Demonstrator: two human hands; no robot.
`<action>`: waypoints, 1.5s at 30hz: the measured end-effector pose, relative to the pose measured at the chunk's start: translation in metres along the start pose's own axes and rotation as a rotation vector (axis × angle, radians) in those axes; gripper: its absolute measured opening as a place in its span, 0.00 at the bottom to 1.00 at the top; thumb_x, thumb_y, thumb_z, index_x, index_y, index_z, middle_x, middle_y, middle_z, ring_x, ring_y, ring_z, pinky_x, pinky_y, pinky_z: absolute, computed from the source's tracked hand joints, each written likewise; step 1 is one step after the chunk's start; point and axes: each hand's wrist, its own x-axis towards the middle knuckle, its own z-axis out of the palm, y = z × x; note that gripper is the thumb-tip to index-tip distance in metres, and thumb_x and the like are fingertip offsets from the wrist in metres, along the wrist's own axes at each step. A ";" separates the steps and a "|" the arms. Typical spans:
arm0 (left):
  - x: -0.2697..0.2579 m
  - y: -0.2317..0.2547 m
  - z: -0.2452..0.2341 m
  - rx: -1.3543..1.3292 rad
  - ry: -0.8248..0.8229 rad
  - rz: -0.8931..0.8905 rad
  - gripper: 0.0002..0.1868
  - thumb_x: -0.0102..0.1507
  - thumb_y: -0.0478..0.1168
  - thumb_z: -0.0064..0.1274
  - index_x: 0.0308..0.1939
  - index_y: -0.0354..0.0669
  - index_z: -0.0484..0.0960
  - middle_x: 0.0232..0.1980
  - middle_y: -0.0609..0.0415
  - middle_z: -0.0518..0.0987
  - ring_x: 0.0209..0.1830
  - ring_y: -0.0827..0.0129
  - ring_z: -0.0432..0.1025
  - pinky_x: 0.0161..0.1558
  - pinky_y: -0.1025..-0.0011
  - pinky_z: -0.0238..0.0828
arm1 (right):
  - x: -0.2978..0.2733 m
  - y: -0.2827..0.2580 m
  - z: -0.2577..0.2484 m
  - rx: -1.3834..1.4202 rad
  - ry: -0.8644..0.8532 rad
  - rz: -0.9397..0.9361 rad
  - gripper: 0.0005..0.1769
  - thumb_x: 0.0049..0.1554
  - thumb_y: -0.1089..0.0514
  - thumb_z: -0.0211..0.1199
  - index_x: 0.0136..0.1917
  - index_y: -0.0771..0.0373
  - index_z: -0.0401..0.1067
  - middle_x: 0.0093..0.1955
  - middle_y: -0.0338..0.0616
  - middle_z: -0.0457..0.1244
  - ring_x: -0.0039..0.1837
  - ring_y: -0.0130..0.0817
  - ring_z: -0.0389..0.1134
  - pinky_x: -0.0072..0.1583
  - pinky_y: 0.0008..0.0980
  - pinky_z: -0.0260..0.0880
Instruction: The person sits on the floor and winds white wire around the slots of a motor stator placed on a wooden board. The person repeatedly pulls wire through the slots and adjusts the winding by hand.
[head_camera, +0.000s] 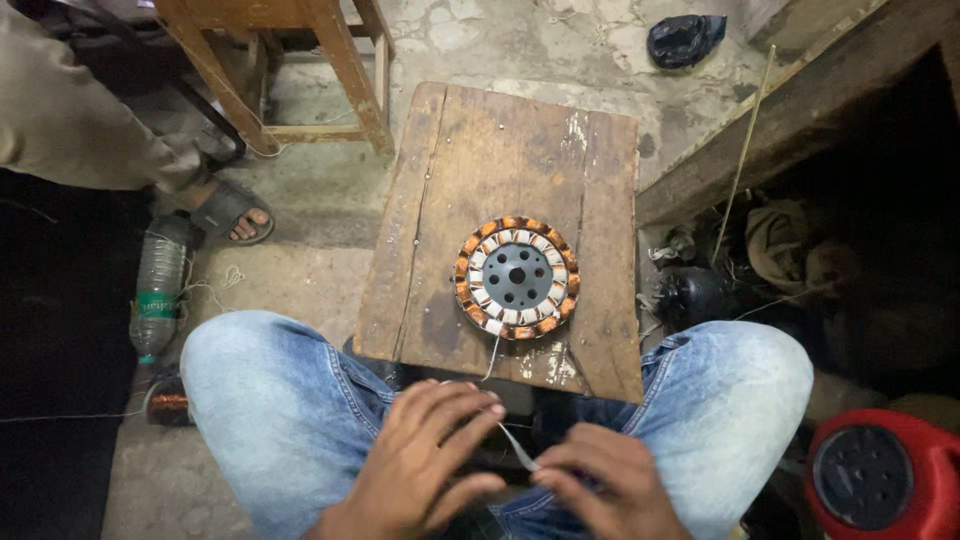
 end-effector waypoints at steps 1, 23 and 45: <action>-0.001 0.001 0.000 -0.044 0.012 0.030 0.28 0.65 0.54 0.56 0.58 0.33 0.78 0.53 0.43 0.81 0.57 0.49 0.75 0.64 0.54 0.61 | 0.010 -0.008 0.005 0.025 -0.039 -0.036 0.09 0.53 0.61 0.74 0.45 0.62 0.77 0.35 0.41 0.65 0.37 0.32 0.69 0.37 0.31 0.65; 0.017 0.019 -0.015 -0.154 0.083 0.049 0.36 0.55 0.56 0.60 0.60 0.36 0.77 0.51 0.47 0.83 0.56 0.56 0.76 0.67 0.42 0.56 | 0.074 -0.039 -0.032 -0.161 -0.096 -0.603 0.12 0.54 0.56 0.74 0.48 0.64 0.79 0.41 0.42 0.69 0.36 0.31 0.70 0.35 0.32 0.64; 0.021 -0.005 -0.020 -0.286 -0.117 0.097 0.25 0.62 0.45 0.64 0.59 0.37 0.79 0.51 0.49 0.82 0.56 0.55 0.77 0.71 0.49 0.63 | 0.084 -0.041 -0.023 -0.094 -0.006 -0.481 0.10 0.55 0.58 0.74 0.49 0.61 0.78 0.38 0.41 0.68 0.38 0.32 0.71 0.37 0.31 0.68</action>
